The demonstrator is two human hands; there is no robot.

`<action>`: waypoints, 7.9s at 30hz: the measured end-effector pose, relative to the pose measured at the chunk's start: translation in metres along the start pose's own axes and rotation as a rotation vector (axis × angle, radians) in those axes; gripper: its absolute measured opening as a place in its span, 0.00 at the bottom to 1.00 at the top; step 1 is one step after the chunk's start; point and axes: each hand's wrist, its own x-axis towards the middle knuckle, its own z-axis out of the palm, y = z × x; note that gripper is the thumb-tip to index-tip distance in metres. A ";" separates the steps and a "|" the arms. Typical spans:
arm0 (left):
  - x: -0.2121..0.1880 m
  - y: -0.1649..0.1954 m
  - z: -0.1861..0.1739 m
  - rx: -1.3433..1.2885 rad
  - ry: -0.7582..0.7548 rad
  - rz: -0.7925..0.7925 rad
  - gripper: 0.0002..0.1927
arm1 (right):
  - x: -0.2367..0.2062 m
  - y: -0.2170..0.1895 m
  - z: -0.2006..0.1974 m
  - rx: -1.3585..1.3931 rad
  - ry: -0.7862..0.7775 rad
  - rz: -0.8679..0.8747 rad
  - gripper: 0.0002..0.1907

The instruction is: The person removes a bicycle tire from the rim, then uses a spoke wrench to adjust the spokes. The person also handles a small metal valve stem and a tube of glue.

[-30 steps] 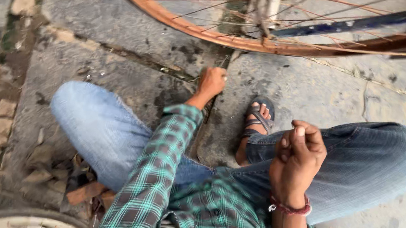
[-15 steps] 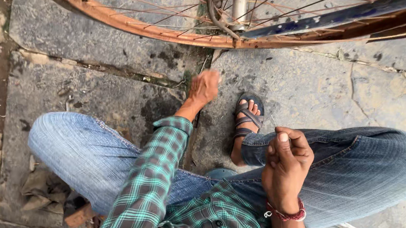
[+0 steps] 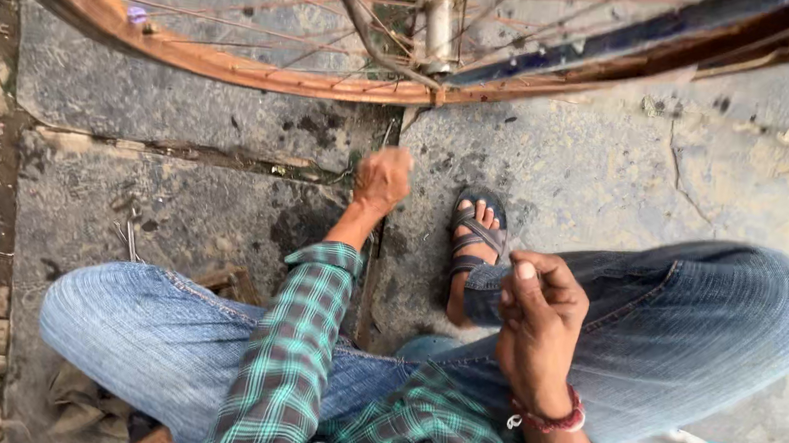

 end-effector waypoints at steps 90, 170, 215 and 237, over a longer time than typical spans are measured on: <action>-0.071 0.163 -0.237 -1.739 -0.080 -0.396 0.11 | -0.016 -0.004 0.042 -0.739 -0.202 -0.731 0.08; -0.103 0.138 -0.255 -0.603 0.203 0.022 0.10 | -0.023 0.024 0.035 -0.507 -0.422 -0.259 0.13; -0.088 0.109 -0.298 0.041 0.387 0.840 0.12 | 0.002 0.011 0.051 -0.105 -0.470 0.410 0.13; -0.077 0.126 -0.289 0.134 0.281 0.659 0.15 | -0.010 0.029 0.043 0.065 -0.255 0.405 0.05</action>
